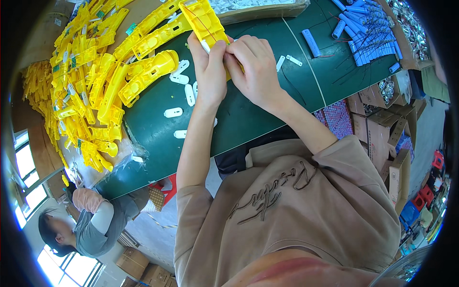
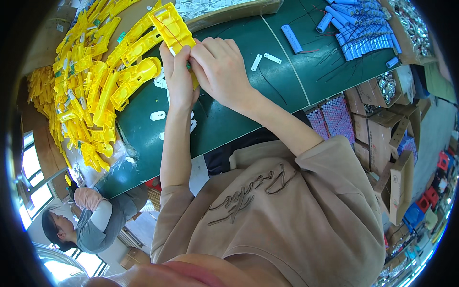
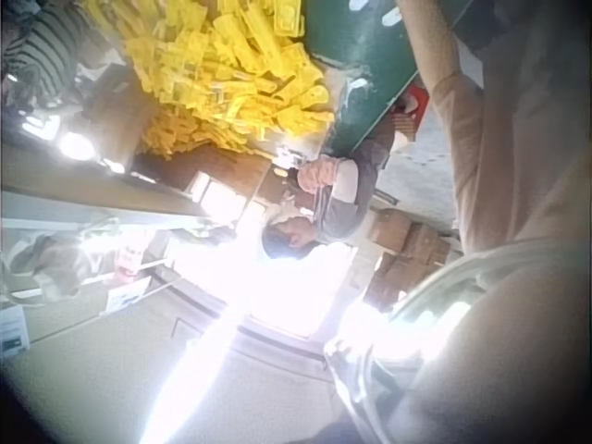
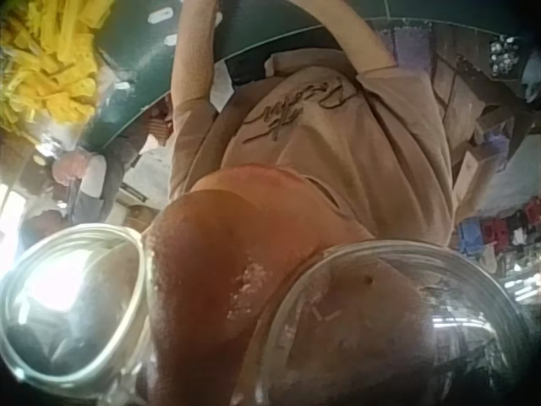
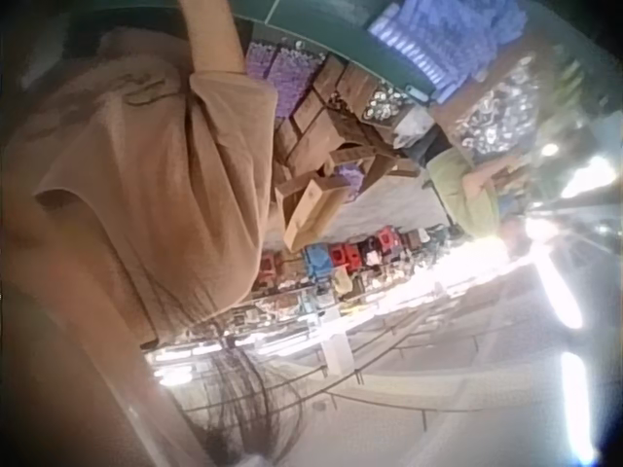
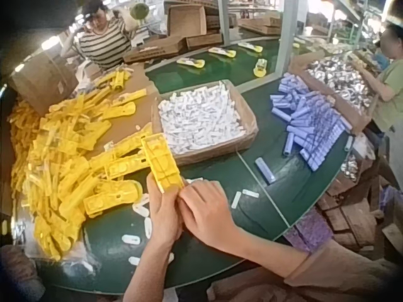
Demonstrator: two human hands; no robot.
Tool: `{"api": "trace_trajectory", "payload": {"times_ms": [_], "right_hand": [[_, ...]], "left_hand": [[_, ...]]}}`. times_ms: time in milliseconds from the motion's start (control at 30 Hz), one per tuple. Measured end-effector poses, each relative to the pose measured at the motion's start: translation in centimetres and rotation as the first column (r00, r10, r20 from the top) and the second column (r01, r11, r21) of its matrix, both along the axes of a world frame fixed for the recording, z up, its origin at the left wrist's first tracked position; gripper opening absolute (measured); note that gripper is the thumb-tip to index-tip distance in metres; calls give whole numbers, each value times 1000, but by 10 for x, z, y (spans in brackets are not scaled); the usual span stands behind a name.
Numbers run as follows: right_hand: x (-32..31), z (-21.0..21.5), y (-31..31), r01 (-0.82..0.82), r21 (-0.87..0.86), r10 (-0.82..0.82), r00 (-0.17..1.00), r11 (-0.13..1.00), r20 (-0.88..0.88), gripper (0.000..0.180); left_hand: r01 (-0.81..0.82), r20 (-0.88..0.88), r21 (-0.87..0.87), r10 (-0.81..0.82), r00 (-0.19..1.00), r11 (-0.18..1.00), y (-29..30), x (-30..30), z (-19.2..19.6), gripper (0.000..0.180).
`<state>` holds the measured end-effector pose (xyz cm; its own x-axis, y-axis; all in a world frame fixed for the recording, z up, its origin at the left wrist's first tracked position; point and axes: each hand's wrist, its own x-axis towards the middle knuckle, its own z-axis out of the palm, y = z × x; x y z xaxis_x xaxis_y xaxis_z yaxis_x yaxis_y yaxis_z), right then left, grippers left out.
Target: The person assembles electronic components by hand, inserting batteries, circuit boards, and electronic wiring into yellow plastic housings.
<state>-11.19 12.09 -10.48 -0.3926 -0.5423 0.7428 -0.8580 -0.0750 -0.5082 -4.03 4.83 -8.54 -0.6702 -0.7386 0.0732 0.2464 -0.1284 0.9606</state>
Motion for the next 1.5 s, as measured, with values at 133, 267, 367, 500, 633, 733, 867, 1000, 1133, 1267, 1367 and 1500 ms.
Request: {"api": "trace_trajectory", "payload": {"times_ms": [133, 267, 367, 500, 633, 733, 867, 1000, 1133, 1267, 1367, 1500], "right_hand": [[-10, 3, 11, -114, 52, 111, 992, 992, 52, 13], [-50, 27, 52, 6, 269, -87, 953, 963, 290, 13], [-111, 26, 84, 72, 598, -110, 994, 798, 27, 18], [-130, 6, 92, 74, 598, 8, 991, 798, -133, 27], [-142, 15, 100, 42, 707, -95, 995, 706, 36, 35], [-152, 0, 103, -11, 684, -6, 1000, 730, 24, 36], [-142, 17, 96, -38, 816, 36, 999, 577, 21, 30], [-132, 19, 89, -133, 686, 40, 988, 715, 151, 28], [-78, 48, 44, -291, 166, 225, 917, 942, 328, 28], [-61, 28, 6, -328, 130, 264, 896, 936, 358, 23], [-56, 14, -6, -221, 133, 181, 948, 966, 260, 22], [-51, 13, -16, -178, 34, 152, 912, 983, 380, 27]], "left_hand": [[16, 53, -50, -14, 999, 999, -1, 1, 1, 37], [106, 96, -6, -105, 990, 994, -4, 2, 1, 37], [118, 123, -47, -111, 986, 992, -4, 0, 2, 37], [150, 126, -71, -140, 982, 986, -1, -2, -1, 38], [149, 144, -59, -140, 980, 987, -3, -1, -1, 39], [122, 182, -78, -106, 978, 989, 3, -4, 1, 37], [169, 161, -45, -159, 974, 985, 5, -2, 0, 40], [241, 153, -30, -234, 960, 970, 7, -3, -1, 43], [277, 123, -32, -271, 955, 960, 11, -3, -9, 45], [259, 127, -103, -246, 961, 960, 17, -6, -7, 39], [259, 159, -77, -244, 957, 963, 14, -6, -9, 41], [253, 199, -43, -240, 950, 966, 12, -3, -12, 43]]}}
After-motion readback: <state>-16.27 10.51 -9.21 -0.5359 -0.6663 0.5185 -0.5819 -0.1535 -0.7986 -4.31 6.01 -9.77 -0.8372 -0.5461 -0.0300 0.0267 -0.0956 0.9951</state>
